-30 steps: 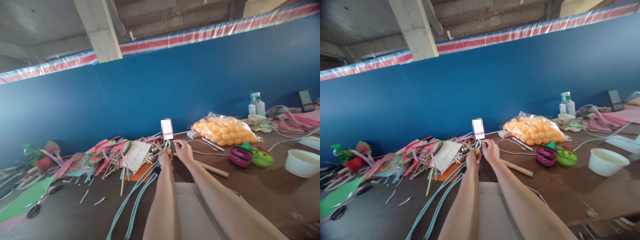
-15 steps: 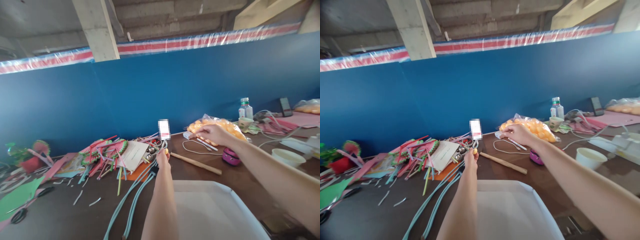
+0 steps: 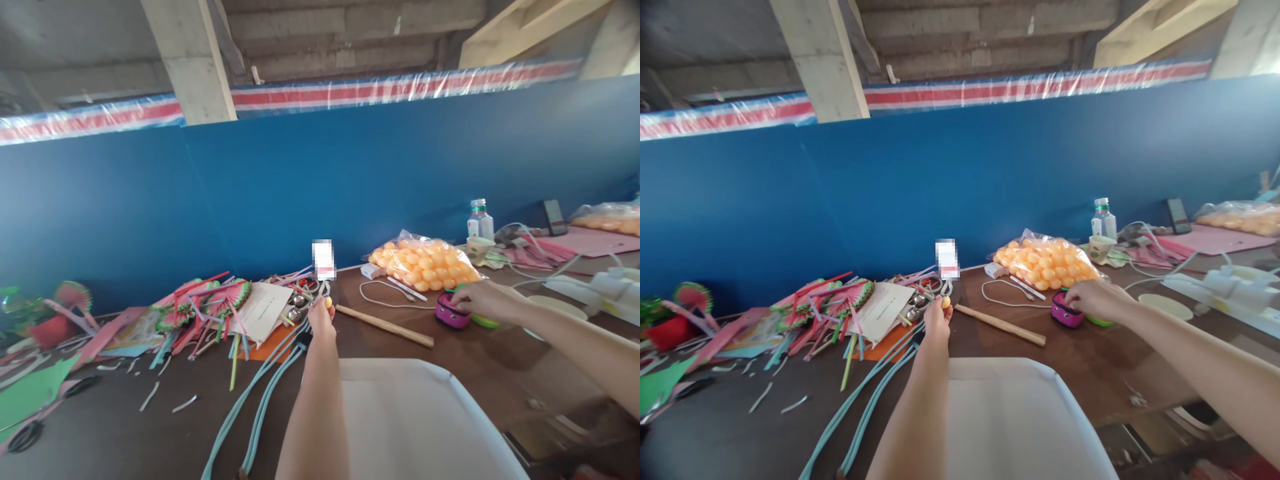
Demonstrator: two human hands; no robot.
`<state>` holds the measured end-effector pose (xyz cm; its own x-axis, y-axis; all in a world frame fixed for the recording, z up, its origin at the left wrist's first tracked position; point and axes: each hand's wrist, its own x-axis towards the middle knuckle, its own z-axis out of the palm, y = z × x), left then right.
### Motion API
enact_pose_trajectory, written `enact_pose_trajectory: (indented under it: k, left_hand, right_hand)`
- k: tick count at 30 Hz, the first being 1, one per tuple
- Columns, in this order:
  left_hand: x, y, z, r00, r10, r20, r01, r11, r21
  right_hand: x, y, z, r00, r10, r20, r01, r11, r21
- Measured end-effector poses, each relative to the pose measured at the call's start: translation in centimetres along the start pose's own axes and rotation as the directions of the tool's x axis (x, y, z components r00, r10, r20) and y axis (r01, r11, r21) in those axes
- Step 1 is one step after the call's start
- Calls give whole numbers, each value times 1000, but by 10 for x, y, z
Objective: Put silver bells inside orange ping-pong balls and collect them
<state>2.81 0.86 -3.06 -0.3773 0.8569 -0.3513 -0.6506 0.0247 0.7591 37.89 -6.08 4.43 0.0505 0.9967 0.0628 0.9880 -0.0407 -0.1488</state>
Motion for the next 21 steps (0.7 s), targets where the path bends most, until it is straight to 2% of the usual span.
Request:
enact_pose_trajectory:
  k: [3,9,13,16,21]
  left_hand:
    - [0,0,0,1000,-1,-2,1,1000,-1]
    - [-4,3,3,1000,-24,-7,24,1000,-8]
    - [-4,4,4,999,-39,-25,39,999,6]
    - [-3,4,4,999,-43,-20,43,999,12]
    - [-5,4,3,999,-33,3,33,999,8]
  right_hand:
    - [5,-12,-6,983,-47,178,73,987,-141]
    - [20,-21,-6,947,-38,318,110,971,-211]
    - [30,-17,-2,921,-88,380,164,972,-171]
    - [36,-11,3,907,-100,410,155,983,-101]
    - [36,-2,8,922,-156,355,131,987,92]
